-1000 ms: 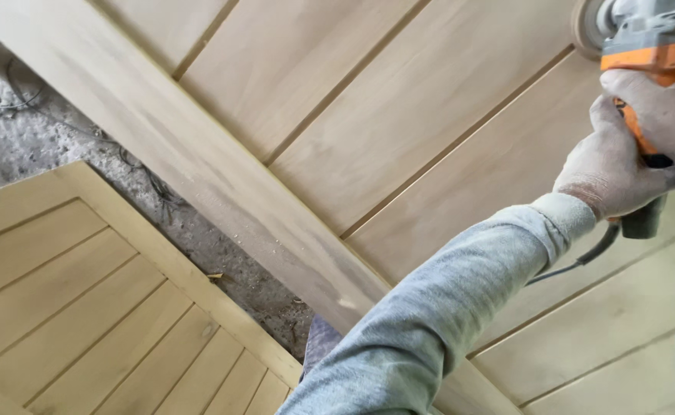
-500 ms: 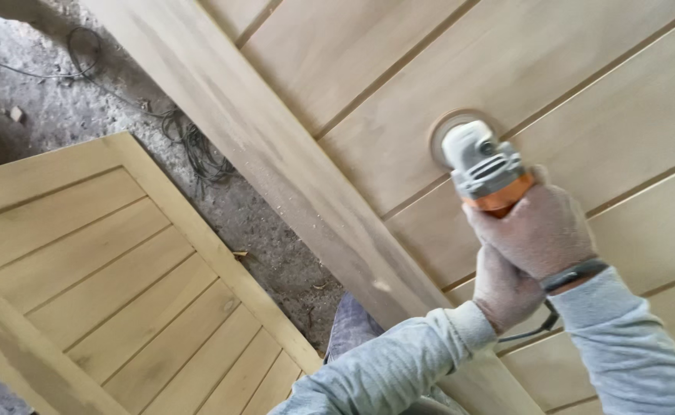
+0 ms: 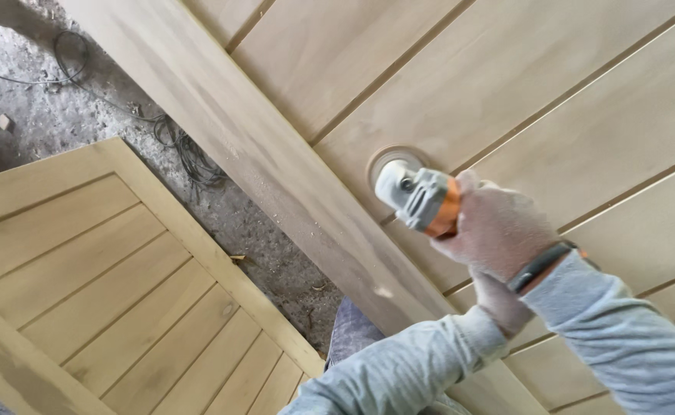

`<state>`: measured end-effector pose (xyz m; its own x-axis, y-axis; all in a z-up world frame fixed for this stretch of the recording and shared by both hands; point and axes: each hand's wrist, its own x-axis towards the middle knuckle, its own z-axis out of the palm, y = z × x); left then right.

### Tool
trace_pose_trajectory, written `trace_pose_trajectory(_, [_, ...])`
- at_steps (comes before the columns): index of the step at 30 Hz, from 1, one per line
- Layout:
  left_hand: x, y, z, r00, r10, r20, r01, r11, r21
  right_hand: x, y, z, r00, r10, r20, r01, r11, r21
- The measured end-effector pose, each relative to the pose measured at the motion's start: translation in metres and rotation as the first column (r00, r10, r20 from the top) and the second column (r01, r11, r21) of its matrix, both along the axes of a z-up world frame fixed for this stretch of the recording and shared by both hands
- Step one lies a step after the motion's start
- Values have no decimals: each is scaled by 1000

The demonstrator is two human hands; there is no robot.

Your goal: The person uses an electric orbital sander to smooth the surface of a large wooden door panel. They systematically move the tool across the flat panels and along the raised edges of the door, which is propped up in a workshop.

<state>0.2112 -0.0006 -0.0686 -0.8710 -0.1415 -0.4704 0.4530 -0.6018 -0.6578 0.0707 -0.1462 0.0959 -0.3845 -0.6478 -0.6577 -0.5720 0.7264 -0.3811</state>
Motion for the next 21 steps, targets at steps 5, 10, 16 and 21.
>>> trace_pose_trajectory(5, [-75, 5, 30, 954, -159, 254, 284, 752, -595, -48, 32, -7, 980, -97, -174, 100, 995, 8])
trace_pose_trajectory(10, [-138, -12, 79, 741, 190, 644, 670, -271, -691, -98, 65, -14, 922, -184, -342, 185, 982, -29])
trace_pose_trajectory(16, [-182, -10, 74, 672, 179, 719, 688, -511, -516, -144, 98, -37, 914, -279, -296, 167, 921, -351])
trace_pose_trajectory(21, [-227, -13, 52, 540, 4, 842, 702, -553, -448, -185, 122, -81, 912, -394, -117, 299, 831, -469])
